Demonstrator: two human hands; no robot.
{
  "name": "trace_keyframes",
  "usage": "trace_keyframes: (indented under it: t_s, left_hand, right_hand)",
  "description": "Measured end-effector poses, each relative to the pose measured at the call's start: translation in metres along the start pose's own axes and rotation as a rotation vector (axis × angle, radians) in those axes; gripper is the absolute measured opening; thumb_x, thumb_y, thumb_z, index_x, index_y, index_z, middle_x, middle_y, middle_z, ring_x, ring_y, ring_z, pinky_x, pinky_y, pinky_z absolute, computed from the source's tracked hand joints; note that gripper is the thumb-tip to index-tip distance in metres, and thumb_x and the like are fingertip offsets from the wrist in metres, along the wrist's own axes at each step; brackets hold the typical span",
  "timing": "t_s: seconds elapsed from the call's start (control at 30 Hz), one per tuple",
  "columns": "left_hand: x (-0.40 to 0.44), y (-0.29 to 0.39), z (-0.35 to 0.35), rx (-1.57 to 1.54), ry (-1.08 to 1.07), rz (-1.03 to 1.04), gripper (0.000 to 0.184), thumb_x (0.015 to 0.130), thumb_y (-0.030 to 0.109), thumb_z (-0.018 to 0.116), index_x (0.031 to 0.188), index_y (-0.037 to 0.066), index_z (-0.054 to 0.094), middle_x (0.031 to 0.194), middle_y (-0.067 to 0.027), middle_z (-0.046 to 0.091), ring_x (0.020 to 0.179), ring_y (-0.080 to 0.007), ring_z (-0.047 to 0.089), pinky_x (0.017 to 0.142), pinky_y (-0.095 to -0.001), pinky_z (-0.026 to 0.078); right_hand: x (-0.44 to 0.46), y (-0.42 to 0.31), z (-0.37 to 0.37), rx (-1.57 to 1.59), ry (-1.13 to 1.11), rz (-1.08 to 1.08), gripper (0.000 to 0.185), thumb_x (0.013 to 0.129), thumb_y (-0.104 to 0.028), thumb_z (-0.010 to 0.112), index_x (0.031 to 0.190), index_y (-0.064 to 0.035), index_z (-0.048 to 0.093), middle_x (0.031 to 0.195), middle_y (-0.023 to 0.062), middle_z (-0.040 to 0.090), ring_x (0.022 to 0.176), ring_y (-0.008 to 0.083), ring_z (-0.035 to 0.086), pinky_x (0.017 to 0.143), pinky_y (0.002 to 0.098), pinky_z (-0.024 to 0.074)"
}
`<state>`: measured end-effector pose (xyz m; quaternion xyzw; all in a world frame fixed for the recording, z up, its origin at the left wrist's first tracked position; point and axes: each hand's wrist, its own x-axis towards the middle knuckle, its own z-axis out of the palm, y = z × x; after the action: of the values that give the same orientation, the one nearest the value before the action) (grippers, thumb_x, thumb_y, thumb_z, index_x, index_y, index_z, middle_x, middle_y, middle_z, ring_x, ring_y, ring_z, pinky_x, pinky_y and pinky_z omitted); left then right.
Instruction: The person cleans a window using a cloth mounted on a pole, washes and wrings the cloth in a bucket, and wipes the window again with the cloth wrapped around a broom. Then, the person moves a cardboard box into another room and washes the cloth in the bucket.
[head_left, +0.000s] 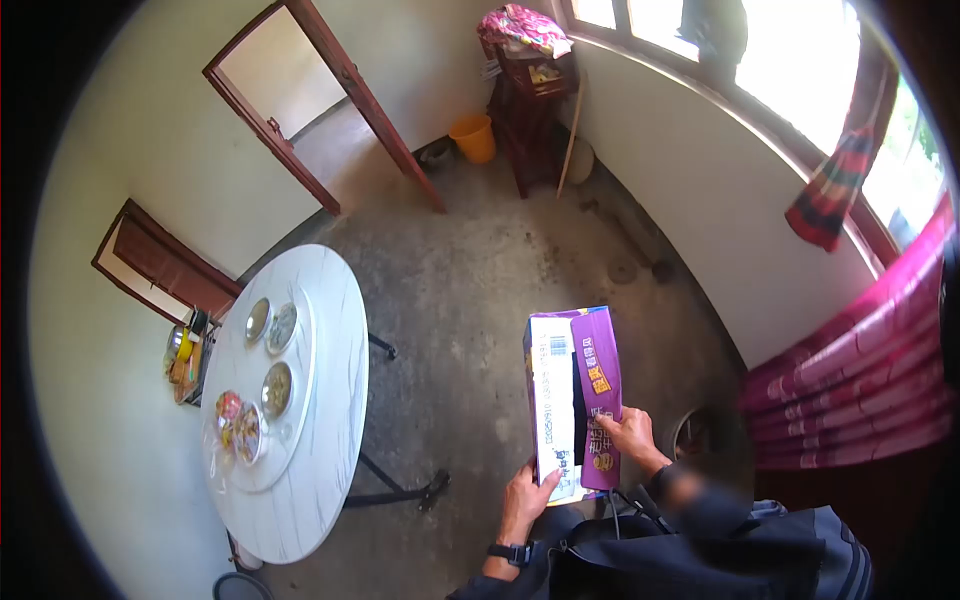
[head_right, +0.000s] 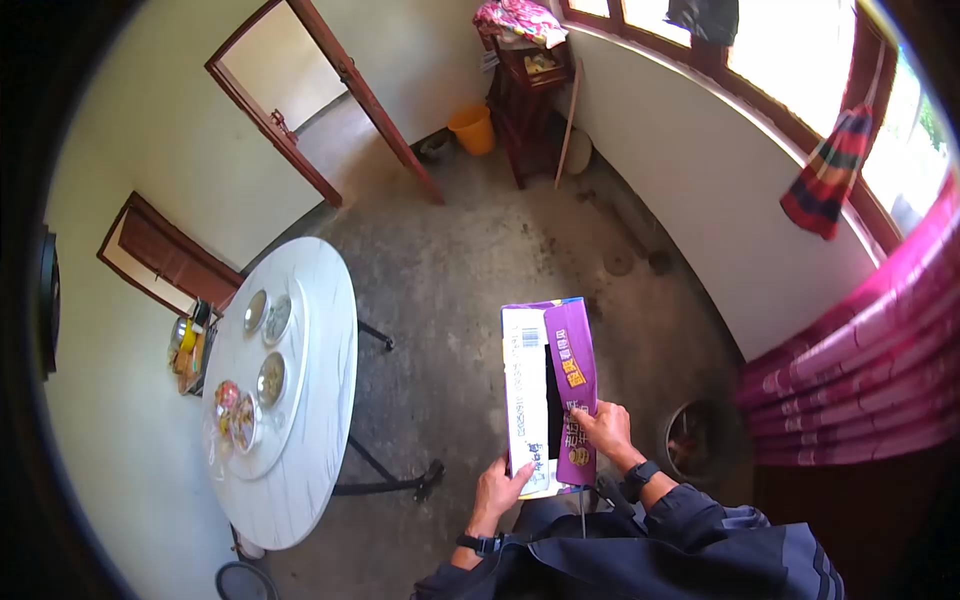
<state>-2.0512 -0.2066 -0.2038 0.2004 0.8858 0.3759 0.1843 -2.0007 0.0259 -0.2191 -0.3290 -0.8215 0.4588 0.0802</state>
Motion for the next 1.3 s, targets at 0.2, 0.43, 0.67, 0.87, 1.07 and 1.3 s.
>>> trace_keyframes:
  t_s: [0.2, 0.43, 0.67, 0.87, 1.07, 1.3]
  left_hand:
    - [0.143, -0.025, -0.019, 0.169, -0.033, 0.011, 0.045, 0.088, 0.046, 0.058, 0.1, 0.003, 0.067, 0.084, -0.0232, 0.066, 0.078, -0.0418, 0.064, 0.068, -0.0459, 0.051]
    - [0.354, -0.025, -0.084, -0.026, 0.109, 0.169, 0.033, 0.086, 0.033, 0.064, 0.081, 0.001, 0.069, 0.072, -0.021, 0.065, 0.066, -0.0373, 0.065, 0.059, -0.0439, 0.05]
    - [0.511, 0.015, -0.171, -0.032, 0.083, 0.121, 0.04, 0.086, 0.041, 0.061, 0.098, 0.004, 0.067, 0.085, -0.0204, 0.067, 0.08, -0.0389, 0.064, 0.068, -0.0443, 0.05]
    - [0.638, -0.008, -0.169, -0.028, -0.062, -0.145, 0.049, 0.088, 0.05, 0.055, 0.109, 0.007, 0.064, 0.093, -0.0212, 0.067, 0.09, -0.0401, 0.064, 0.076, -0.0446, 0.05]
    - [0.806, -0.016, -0.185, -0.238, 0.185, -0.19, 0.035, 0.088, 0.035, 0.061, 0.102, 0.004, 0.067, 0.091, -0.0197, 0.068, 0.085, -0.0335, 0.067, 0.075, -0.0416, 0.05]
    - [0.957, 0.027, -0.248, -0.772, 0.16, -0.487, 0.037, 0.096, 0.027, 0.051, 0.116, -0.004, 0.053, 0.1, -0.0157, 0.064, 0.079, -0.0295, 0.068, 0.059, -0.0378, 0.06]
  right_hand:
    - [0.14, -0.068, 0.022, -0.085, -0.01, -0.087, 0.031, 0.08, -0.037, 0.066, 0.09, -0.0087, 0.072, 0.069, 0.015, 0.066, 0.066, 0.0312, 0.066, 0.062, 0.0406, 0.0519]
    - [0.331, -0.154, 0.05, -0.177, 0.025, -0.115, 0.03, 0.081, -0.036, 0.064, 0.091, -0.0081, 0.071, 0.07, 0.0175, 0.066, 0.068, 0.0347, 0.065, 0.064, 0.0431, 0.0515]
    - [0.481, -0.234, 0.07, -0.076, 0.099, -0.039, 0.031, 0.081, -0.037, 0.063, 0.092, -0.0086, 0.071, 0.072, 0.0178, 0.066, 0.069, 0.0346, 0.065, 0.065, 0.0436, 0.0511]
    - [0.627, -0.268, 0.097, -0.124, 0.02, -0.079, 0.032, 0.081, -0.038, 0.063, 0.09, -0.0085, 0.071, 0.072, 0.0173, 0.066, 0.069, 0.0349, 0.065, 0.065, 0.0441, 0.051]
    - [0.807, -0.307, 0.136, -0.106, -0.039, -0.192, 0.039, 0.08, -0.042, 0.062, 0.098, -0.0074, 0.069, 0.068, 0.0184, 0.064, 0.066, 0.0359, 0.064, 0.064, 0.0458, 0.0507]
    - [0.913, -0.399, 0.116, 0.091, -0.239, -0.404, 0.058, 0.082, -0.045, 0.064, 0.124, -0.0054, 0.057, 0.107, 0.0221, 0.065, 0.092, 0.0384, 0.064, 0.081, 0.042, 0.0506]
